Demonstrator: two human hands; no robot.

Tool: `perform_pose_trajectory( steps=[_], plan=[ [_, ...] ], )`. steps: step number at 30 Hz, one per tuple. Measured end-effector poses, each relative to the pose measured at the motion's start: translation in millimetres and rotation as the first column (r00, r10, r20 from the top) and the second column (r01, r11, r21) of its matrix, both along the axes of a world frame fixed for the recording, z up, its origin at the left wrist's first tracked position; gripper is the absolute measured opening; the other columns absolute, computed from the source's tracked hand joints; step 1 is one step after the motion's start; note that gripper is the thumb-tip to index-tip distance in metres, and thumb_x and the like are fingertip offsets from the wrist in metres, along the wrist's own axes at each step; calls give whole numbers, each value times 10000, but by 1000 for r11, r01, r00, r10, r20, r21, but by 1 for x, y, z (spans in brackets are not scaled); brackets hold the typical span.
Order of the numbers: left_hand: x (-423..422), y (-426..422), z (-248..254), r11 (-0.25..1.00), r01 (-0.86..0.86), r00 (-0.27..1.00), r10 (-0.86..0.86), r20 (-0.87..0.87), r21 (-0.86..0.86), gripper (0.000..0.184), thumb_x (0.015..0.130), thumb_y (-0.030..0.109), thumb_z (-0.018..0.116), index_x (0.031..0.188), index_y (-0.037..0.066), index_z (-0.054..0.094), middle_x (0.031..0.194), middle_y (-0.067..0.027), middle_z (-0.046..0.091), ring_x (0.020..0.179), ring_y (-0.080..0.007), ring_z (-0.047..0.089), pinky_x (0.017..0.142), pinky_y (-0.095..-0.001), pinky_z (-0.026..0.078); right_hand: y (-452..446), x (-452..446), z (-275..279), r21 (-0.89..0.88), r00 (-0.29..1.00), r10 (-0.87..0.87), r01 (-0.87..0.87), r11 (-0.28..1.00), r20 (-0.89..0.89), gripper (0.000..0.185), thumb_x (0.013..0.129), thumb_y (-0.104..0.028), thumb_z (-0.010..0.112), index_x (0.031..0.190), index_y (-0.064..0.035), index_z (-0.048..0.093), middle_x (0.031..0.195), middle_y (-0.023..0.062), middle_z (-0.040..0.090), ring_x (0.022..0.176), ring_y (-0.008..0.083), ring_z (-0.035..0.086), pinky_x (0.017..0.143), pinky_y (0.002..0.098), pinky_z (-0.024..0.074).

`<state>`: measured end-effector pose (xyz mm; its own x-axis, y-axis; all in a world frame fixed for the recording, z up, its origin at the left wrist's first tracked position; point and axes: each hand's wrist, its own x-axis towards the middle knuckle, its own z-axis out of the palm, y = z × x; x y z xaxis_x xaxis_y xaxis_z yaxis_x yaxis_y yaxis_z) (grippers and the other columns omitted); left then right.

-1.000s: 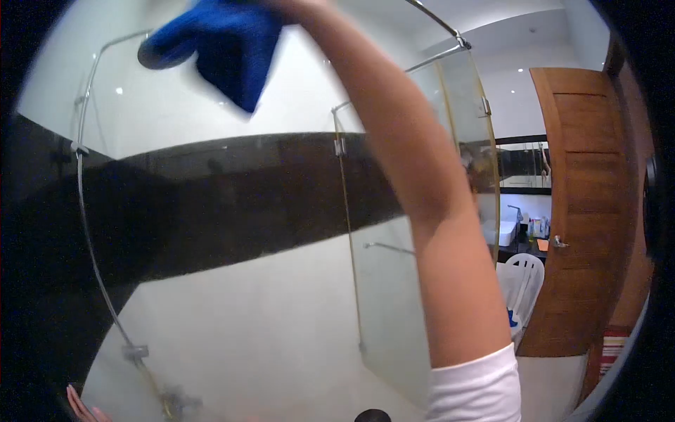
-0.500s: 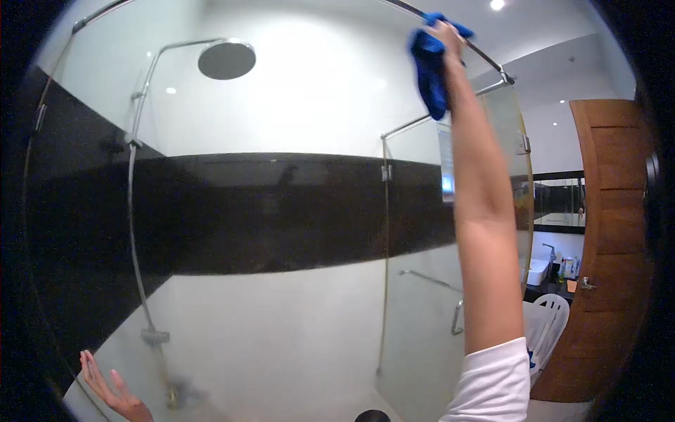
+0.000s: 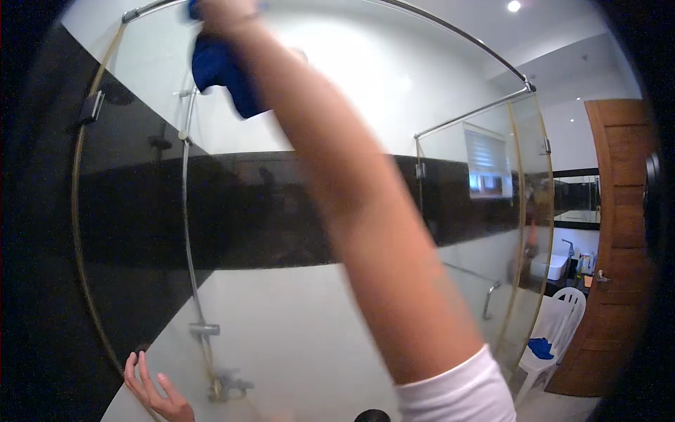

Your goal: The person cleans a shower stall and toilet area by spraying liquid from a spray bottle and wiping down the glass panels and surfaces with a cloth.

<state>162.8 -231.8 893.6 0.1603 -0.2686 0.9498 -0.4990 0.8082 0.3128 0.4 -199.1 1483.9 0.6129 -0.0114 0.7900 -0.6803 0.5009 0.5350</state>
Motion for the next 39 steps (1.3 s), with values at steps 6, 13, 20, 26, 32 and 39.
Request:
perform_pose_trajectory(
  steps=[6,13,20,26,32,39],
  plan=[
    [35,-10,-2,997,-32,999,34,-18,73,459,852,135,391,1286,-11,416,1332,-175,373,1238,-342,333,1047,-451,211,310,-194,-30,-275,816,-254,441,854,519,350,781,-348,512,973,-93,654,1009,150,633,920,304,607,764,448,465],
    [46,-30,3,996,-8,984,-9,175,92,546,808,150,420,1323,-22,360,1376,-203,300,1280,-379,267,1056,-488,204,268,-188,-14,-445,837,-51,340,829,544,246,798,-302,521,882,-126,672,1054,118,630,1014,244,594,876,431,407],
    [47,-42,-6,993,-100,973,85,216,58,584,782,146,429,1346,19,345,1390,-168,300,1289,-343,279,1063,-526,178,32,29,-15,-175,975,90,-54,983,204,181,747,-134,536,866,-90,666,952,110,634,961,284,589,781,435,483],
    [56,-52,-11,998,-43,975,33,219,38,566,771,134,438,1326,31,396,1378,-164,336,1283,-345,301,1063,-521,175,63,16,-9,-164,946,-103,159,974,308,243,795,-196,542,1001,-150,663,1232,59,525,1161,244,480,897,478,399],
    [61,-42,-5,997,-39,962,22,271,59,607,752,115,450,1347,37,364,1392,-175,321,1291,-354,298,1065,-520,165,242,-122,-26,-283,723,-175,465,839,668,407,815,-224,456,1195,-114,550,1308,107,462,1251,331,374,989,493,330],
    [56,-40,-5,999,-34,967,26,254,30,653,707,87,516,1338,15,367,1381,-198,322,1286,-363,294,1061,-501,190,194,-79,-22,-234,762,125,36,972,636,402,845,-307,400,1151,-116,577,1264,233,454,1154,395,464,932,500,388]
  ],
)
